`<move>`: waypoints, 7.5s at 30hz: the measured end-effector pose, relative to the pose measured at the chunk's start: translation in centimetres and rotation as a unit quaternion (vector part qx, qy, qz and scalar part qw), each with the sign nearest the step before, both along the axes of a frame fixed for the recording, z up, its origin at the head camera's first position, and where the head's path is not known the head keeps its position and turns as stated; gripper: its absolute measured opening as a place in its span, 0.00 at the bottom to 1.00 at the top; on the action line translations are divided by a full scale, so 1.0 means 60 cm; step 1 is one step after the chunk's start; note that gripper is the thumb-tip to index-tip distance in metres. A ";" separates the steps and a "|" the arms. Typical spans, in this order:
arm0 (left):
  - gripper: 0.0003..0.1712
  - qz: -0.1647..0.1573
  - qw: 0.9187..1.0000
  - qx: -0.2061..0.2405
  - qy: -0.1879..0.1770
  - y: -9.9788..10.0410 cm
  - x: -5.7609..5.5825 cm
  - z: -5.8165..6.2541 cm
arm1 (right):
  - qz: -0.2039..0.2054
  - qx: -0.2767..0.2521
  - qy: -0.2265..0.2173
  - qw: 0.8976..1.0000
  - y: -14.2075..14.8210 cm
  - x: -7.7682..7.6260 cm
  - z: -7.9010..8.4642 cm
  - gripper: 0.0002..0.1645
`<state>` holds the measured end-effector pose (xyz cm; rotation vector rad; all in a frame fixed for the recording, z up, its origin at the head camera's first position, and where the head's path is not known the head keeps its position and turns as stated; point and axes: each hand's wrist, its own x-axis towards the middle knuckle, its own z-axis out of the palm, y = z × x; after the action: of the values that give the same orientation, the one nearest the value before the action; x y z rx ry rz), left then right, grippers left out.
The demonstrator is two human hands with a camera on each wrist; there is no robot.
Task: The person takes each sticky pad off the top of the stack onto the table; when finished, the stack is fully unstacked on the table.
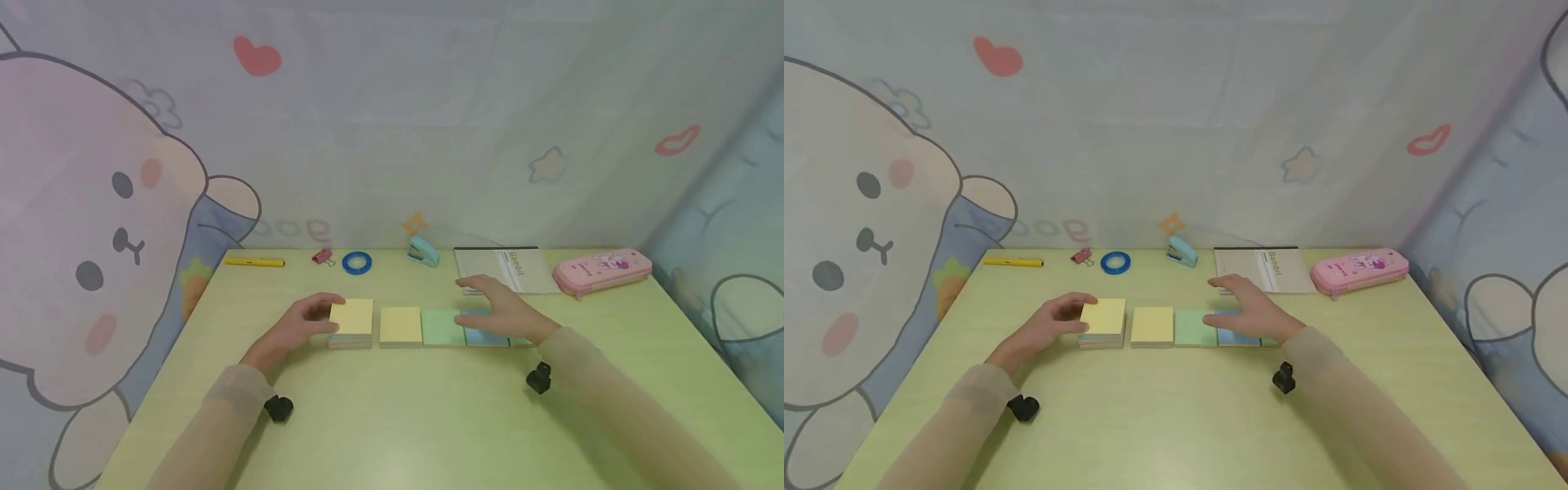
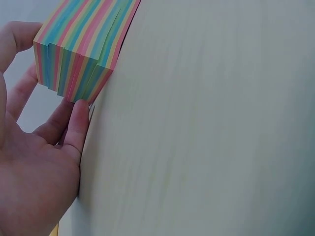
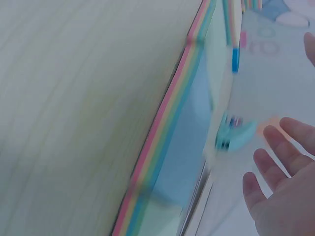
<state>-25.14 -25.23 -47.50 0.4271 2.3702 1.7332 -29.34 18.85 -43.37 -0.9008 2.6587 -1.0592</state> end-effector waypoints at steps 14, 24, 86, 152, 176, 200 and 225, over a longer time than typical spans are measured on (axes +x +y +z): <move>0.28 0.000 1.000 0.000 0.006 0.002 0.001 -0.002 | 0.074 0.080 0.009 0.994 -0.156 0.006 -0.017 0.52; 0.28 0.004 1.000 -0.010 0.004 0.001 0.001 -0.001 | 0.077 0.131 0.035 0.988 -0.196 0.011 -0.031 0.53; 0.27 -0.002 1.000 -0.003 0.007 0.000 0.001 -0.003 | -0.085 0.089 -0.027 0.992 0.268 -0.004 0.003 0.52; 0.27 0.001 1.000 0.005 -0.001 0.002 0.003 -0.002 | -0.043 0.109 -0.011 0.993 0.306 -0.001 -0.047 0.46; 0.29 0.001 1.000 0.002 -0.002 -0.008 0.003 -0.002 | -0.050 0.036 0.037 0.997 0.132 0.002 0.027 0.42; 0.49 -0.037 0.998 0.034 -0.026 -0.008 0.001 -0.007 | 0.102 0.067 0.018 0.992 -0.288 0.021 0.000 0.55; 0.49 -0.012 0.999 -0.005 -0.038 -0.008 0.000 -0.007 | 0.017 0.022 0.041 0.999 -0.254 0.039 -0.001 0.51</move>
<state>-25.12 -25.70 -47.95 0.3785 2.3120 1.6949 -26.98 3.63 -43.42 -0.9989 2.7104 -0.9736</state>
